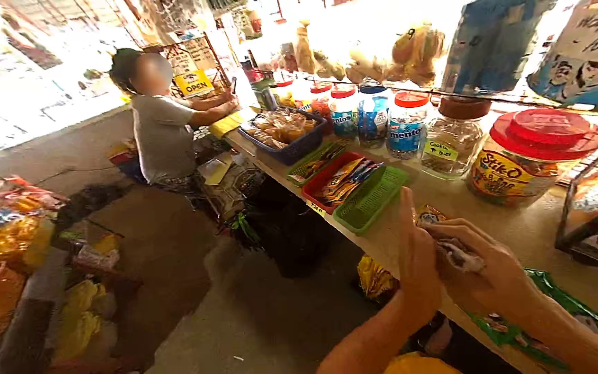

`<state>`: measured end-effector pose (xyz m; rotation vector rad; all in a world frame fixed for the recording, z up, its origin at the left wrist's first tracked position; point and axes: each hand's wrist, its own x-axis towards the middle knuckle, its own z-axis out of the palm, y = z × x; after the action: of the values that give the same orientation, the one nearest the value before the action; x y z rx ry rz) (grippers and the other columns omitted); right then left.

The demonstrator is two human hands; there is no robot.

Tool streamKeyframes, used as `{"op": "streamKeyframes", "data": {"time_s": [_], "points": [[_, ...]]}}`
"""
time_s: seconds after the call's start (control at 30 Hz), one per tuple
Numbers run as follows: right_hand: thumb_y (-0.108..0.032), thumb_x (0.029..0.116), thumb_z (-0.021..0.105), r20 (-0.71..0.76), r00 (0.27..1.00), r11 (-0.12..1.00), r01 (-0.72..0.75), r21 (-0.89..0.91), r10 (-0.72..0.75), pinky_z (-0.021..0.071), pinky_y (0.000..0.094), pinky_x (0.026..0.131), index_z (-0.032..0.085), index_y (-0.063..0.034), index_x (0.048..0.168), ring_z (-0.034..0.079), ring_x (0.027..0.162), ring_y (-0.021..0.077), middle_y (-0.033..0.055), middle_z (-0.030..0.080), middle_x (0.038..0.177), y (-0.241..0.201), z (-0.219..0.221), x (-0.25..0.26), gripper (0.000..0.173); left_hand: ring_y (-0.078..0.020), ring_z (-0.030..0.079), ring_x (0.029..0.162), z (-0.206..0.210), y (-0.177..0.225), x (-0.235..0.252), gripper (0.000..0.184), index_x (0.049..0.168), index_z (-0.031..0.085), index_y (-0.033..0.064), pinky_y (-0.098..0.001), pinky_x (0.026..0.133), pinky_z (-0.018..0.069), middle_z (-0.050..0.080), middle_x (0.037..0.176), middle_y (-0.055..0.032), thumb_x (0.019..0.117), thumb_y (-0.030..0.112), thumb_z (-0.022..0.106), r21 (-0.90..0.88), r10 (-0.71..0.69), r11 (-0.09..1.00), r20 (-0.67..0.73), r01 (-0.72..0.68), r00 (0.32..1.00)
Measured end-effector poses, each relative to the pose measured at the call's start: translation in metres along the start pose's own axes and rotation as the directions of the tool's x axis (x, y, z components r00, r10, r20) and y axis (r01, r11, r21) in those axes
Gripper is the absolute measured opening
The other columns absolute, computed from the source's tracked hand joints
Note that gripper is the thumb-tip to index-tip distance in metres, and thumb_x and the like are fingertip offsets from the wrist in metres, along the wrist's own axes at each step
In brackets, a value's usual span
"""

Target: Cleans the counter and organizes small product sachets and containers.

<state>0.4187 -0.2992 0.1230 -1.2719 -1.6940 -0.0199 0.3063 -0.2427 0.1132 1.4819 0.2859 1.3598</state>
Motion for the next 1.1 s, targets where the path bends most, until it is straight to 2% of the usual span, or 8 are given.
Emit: {"op": "streamKeyframes", "data": {"time_s": [0.13, 0.33, 0.53, 0.63, 0.73, 0.83, 0.93, 1.1], "points": [[-0.021, 0.0949, 0.059, -0.072, 0.996, 0.998, -0.059, -0.001, 0.059, 0.0498, 0.0181, 0.098, 0.064, 0.0024, 0.126, 0.063, 0.111, 0.0061, 0.0157, 0.067, 0.119, 0.001, -0.007, -0.001, 0.039, -0.0317, 0.022, 0.154, 0.015, 0.000, -0.013, 0.071, 0.147, 0.026, -0.0241, -0.0353, 0.125, 0.0180, 0.023, 0.158, -0.0405, 0.1114, 0.037, 0.022, 0.026, 0.101, 0.994, 0.078, -0.104, 0.992], [-0.028, 0.1004, 0.058, 0.012, 0.999, 0.997, 0.046, -0.065, -0.045, 0.0517, 0.0217, 0.096, 0.063, -0.0061, 0.128, 0.063, 0.111, 0.0116, 0.0130, 0.066, 0.117, -0.017, -0.009, -0.007, 0.036, -0.0141, 0.035, 0.148, 0.005, 0.006, 0.006, 0.068, 0.155, 0.022, -0.0122, -0.0292, 0.121, 0.0280, 0.035, 0.160, -0.0227, 0.1108, 0.040, 0.023, -0.104, -0.044, 0.994, -0.013, 0.042, 0.999], [-0.019, 0.0917, 0.061, -0.110, 0.993, 0.986, -0.050, -0.161, 0.032, 0.0532, 0.0296, 0.095, 0.067, 0.0044, 0.121, 0.066, 0.109, 0.0194, 0.0191, 0.069, 0.115, -0.006, -0.019, -0.002, 0.038, -0.0284, 0.027, 0.152, 0.033, -0.009, -0.021, 0.063, 0.148, 0.030, -0.0206, -0.0356, 0.125, 0.0192, 0.029, 0.157, -0.0368, 0.1108, 0.030, 0.027, -0.063, 0.050, 0.997, 0.037, -0.047, 0.998], [-0.018, 0.0952, 0.058, -0.019, 0.998, 0.986, -0.060, -0.153, 0.057, 0.0549, 0.0358, 0.095, 0.067, 0.0019, 0.125, 0.066, 0.110, 0.0235, 0.0185, 0.069, 0.117, -0.011, -0.014, -0.004, 0.036, -0.0179, 0.033, 0.149, 0.020, -0.011, -0.005, 0.062, 0.152, 0.030, -0.0126, -0.0321, 0.122, 0.0264, 0.034, 0.160, -0.0251, 0.1107, 0.033, 0.025, -0.089, -0.036, 0.995, 0.015, 0.038, 0.999], [-0.022, 0.0983, 0.058, 0.121, 0.992, 0.994, 0.053, -0.092, -0.041, 0.0547, 0.0309, 0.094, 0.066, -0.0031, 0.127, 0.065, 0.111, 0.0211, 0.0166, 0.068, 0.119, -0.011, -0.013, -0.003, 0.036, -0.0118, 0.039, 0.146, 0.002, -0.004, 0.012, 0.066, 0.161, 0.021, -0.0002, -0.0302, 0.119, 0.0321, 0.037, 0.162, -0.0138, 0.1092, 0.040, 0.023, -0.146, -0.161, 0.977, -0.007, 0.158, 0.987], [-0.025, 0.0978, 0.060, 0.241, 0.969, 0.999, 0.047, 0.007, -0.047, 0.0556, 0.0290, 0.093, 0.068, -0.0062, 0.126, 0.066, 0.110, 0.0160, 0.0133, 0.068, 0.119, -0.005, -0.028, 0.003, 0.035, -0.0105, 0.049, 0.138, -0.009, -0.007, 0.021, 0.065, 0.162, 0.022, 0.0089, -0.0310, 0.113, 0.0409, 0.047, 0.156, -0.0063, 0.1076, 0.045, 0.022, -0.230, -0.238, 0.945, 0.002, 0.232, 0.971], [-0.029, 0.0997, 0.061, 0.115, 0.993, 1.000, -0.016, -0.007, 0.016, 0.0535, 0.0223, 0.095, 0.068, -0.0050, 0.126, 0.064, 0.110, 0.0075, 0.0108, 0.069, 0.119, -0.004, -0.035, 0.003, 0.037, -0.0080, 0.049, 0.137, -0.007, -0.010, 0.021, 0.068, 0.164, 0.017, 0.0174, -0.0305, 0.110, 0.0432, 0.044, 0.157, -0.0030, 0.1066, 0.053, 0.025, -0.244, -0.264, 0.937, -0.023, 0.251, 0.964], [-0.022, 0.0971, 0.058, -0.009, 0.995, 0.966, 0.093, -0.242, -0.098, 0.0557, 0.0332, 0.091, 0.065, -0.0041, 0.126, 0.066, 0.109, 0.0242, 0.0181, 0.067, 0.118, 0.000, -0.011, 0.002, 0.035, -0.0071, 0.050, 0.134, 0.008, -0.004, 0.009, 0.066, 0.161, 0.014, -0.0015, -0.0253, 0.111, 0.0403, 0.042, 0.155, -0.0176, 0.1098, 0.040, 0.021, -0.174, -0.191, 0.966, 0.017, 0.191, 0.981]]}}
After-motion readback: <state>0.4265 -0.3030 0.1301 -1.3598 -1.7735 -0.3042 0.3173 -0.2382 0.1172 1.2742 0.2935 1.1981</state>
